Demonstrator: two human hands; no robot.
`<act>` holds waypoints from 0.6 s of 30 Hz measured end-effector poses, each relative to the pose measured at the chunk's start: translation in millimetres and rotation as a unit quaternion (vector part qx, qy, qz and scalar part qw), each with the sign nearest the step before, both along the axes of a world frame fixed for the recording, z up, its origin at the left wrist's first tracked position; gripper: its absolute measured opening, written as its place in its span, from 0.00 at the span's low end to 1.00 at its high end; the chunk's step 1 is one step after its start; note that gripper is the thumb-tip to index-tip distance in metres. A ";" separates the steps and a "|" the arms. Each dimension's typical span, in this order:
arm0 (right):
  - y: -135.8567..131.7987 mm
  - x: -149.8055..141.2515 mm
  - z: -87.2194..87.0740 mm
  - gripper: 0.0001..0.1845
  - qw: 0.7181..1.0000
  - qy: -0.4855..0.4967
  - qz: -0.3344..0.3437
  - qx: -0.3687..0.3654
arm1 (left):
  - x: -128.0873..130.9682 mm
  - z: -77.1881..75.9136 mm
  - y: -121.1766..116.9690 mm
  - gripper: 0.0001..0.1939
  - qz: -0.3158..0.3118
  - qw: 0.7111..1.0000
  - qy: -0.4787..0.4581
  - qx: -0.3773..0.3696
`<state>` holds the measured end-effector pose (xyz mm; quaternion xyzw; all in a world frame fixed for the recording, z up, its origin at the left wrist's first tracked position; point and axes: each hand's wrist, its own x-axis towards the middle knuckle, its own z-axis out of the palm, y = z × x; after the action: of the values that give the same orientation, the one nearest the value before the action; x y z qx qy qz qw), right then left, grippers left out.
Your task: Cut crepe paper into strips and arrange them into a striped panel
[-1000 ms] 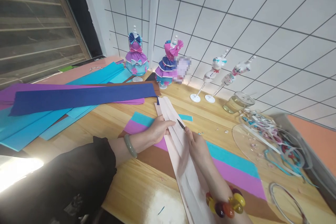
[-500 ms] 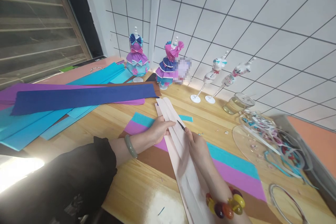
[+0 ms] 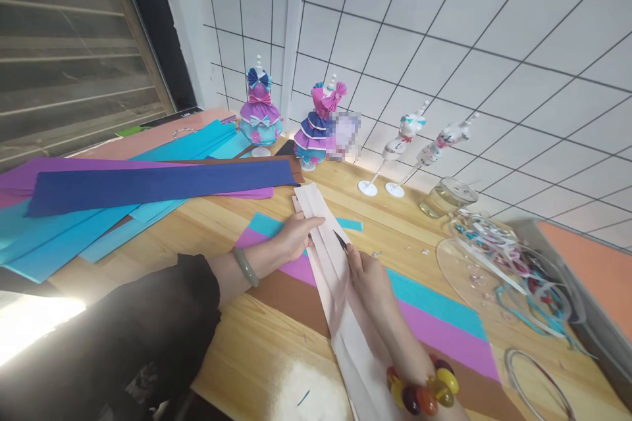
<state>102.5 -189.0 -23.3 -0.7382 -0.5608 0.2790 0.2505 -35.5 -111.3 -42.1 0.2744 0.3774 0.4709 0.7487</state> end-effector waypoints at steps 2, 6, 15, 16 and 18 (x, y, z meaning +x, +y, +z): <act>-0.1 0.2 -2.0 0.28 1.000 0.005 -0.004 0.004 | -0.2 -0.8 1.1 0.12 0.000 1.000 0.002 0.002; -4.8 2.3 -2.3 0.28 1.000 0.018 -0.009 0.008 | -0.8 -0.9 1.0 0.12 0.000 1.000 0.004 0.005; -71.3 26.4 22.3 0.29 0.988 0.093 -0.073 -0.097 | -1.0 -2.9 0.8 0.11 -0.010 1.000 0.004 0.010; -80.5 31.4 25.2 0.29 0.984 0.099 -0.090 -0.113 | -1.0 -3.0 0.6 0.11 -0.011 1.000 0.004 0.009; -95.2 43.4 32.1 0.29 0.978 0.095 -0.125 -0.138 | -1.1 -2.8 0.1 0.11 -0.013 1.000 0.004 0.008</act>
<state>145.9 -284.2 8.8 -0.8000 -0.3935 0.3892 0.2316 -36.7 -111.2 -44.8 0.2873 0.3728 0.4634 0.7508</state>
